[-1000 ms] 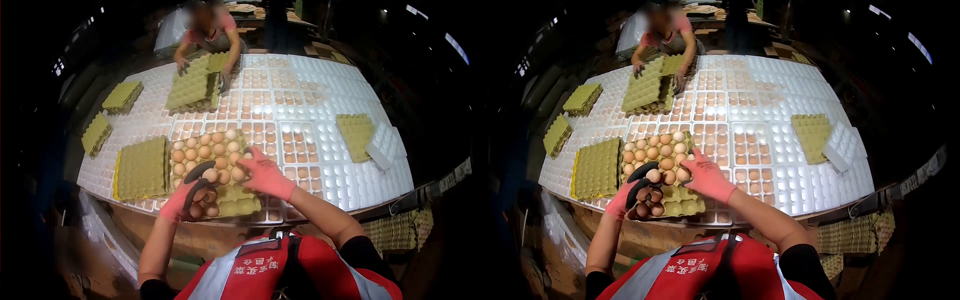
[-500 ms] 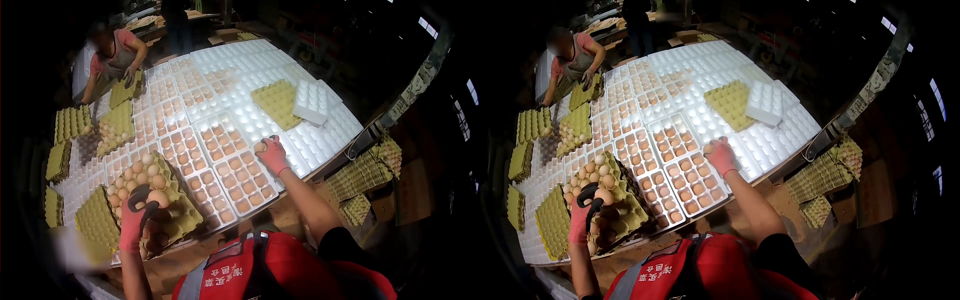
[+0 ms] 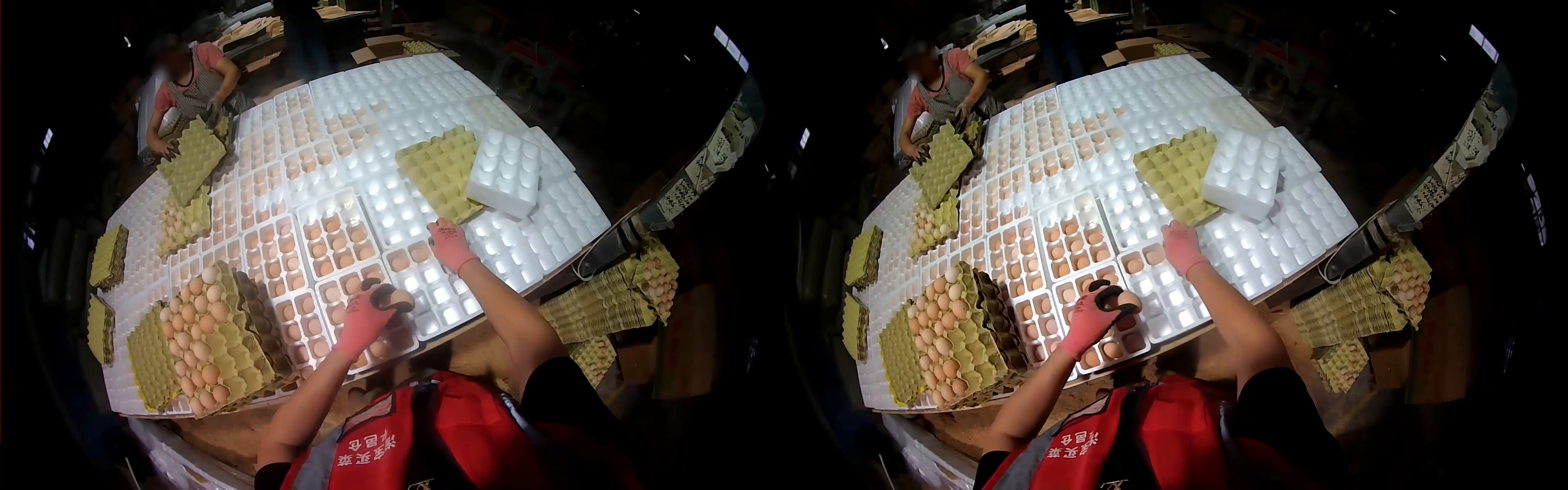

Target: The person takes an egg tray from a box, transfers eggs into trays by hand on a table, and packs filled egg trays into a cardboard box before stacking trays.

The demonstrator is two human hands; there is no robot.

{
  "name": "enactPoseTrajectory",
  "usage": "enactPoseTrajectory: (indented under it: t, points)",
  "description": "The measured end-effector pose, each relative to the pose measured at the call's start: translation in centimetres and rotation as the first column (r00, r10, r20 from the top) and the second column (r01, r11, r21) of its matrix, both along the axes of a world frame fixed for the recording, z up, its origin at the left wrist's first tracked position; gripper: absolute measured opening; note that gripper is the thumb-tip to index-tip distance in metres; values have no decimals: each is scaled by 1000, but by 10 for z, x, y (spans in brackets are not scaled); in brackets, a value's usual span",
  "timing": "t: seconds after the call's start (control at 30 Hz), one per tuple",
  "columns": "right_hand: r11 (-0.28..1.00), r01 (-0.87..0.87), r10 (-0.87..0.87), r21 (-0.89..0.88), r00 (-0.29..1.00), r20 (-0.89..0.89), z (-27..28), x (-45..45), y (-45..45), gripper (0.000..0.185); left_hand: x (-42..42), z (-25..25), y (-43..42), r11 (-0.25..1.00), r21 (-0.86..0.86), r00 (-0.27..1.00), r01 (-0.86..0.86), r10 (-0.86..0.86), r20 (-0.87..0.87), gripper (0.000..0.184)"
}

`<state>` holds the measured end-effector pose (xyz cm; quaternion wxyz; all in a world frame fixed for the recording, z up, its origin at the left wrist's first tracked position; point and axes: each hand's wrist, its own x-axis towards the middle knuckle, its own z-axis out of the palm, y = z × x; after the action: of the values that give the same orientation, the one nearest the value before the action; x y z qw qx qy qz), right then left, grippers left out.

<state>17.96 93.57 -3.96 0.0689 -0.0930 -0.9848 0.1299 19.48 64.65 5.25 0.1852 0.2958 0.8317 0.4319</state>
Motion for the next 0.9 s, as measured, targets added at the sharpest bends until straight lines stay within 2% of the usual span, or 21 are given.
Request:
enactPoseTrajectory:
  t: [0.07,0.1,0.13,0.17,0.27,0.3,0.33,0.4,0.43,0.5,0.6,0.63,0.67,0.7,0.73,0.77,0.8,0.87,0.9]
  points:
    - [997,-57,55,-54,998,-28,-4,8,11,42,-3,-25,45,975,-206,958,-86,24,-285,39]
    - [991,-43,39,-124,998,-39,5,18,11,39,-12,-54,56,963,-263,898,-64,-60,-437,37]
    - [981,-26,16,-194,999,-50,26,30,9,36,-16,-66,64,898,-434,796,-76,-208,-569,36]
    - [965,-7,-9,-261,998,-61,37,38,11,34,-12,-65,70,909,-411,789,-66,-204,-580,33]
    - [946,-15,-41,-324,985,-165,24,55,25,33,3,-64,106,939,-343,792,24,-227,-567,33]
    - [933,-6,-49,-359,988,-144,26,62,26,32,5,-74,117,900,-432,753,63,-327,-571,33]
    - [920,2,-55,-391,991,-123,29,69,28,32,0,-90,128,816,-571,784,92,-413,-463,36]
    - [903,14,-71,-429,991,-117,42,80,33,31,-2,-69,134,907,-408,925,102,-238,-297,44]
    - [897,21,-87,-442,988,-129,49,85,34,30,3,-82,129,965,-262,940,26,-113,-323,50]
    - [875,43,-135,-482,978,-158,54,89,34,29,21,-109,109,990,38,937,-136,141,-320,61]
    - [847,-4,-94,-532,983,-157,58,75,18,28,45,-108,96,996,24,929,-88,91,-359,63]
    - [825,-53,-81,-562,974,-211,61,67,6,28,46,-104,94,993,77,925,-83,106,-364,63]
    - [818,-108,-51,-565,965,-258,78,59,-11,27,52,-127,93,972,131,890,-196,233,-392,61]
    - [793,-145,-19,-592,965,-261,80,49,-24,27,57,-125,86,945,144,849,-293,326,-415,59]
    - [762,-187,19,-620,964,-267,80,35,-42,26,53,-98,70,958,110,916,-266,287,-280,56]
    - [705,-256,75,-662,954,-290,94,23,-69,26,50,-82,46,956,189,954,-222,253,-158,53]
    - [652,-308,114,-693,943,-312,112,15,-92,26,48,-19,15,973,102,975,-205,212,-63,49]
    - [535,-419,280,-734,907,-314,147,1,-153,29,49,28,-65,908,199,930,-368,356,95,45]
    - [523,-564,421,-638,823,-382,156,-8,-184,31,50,30,-116,830,143,811,-539,558,-175,44]
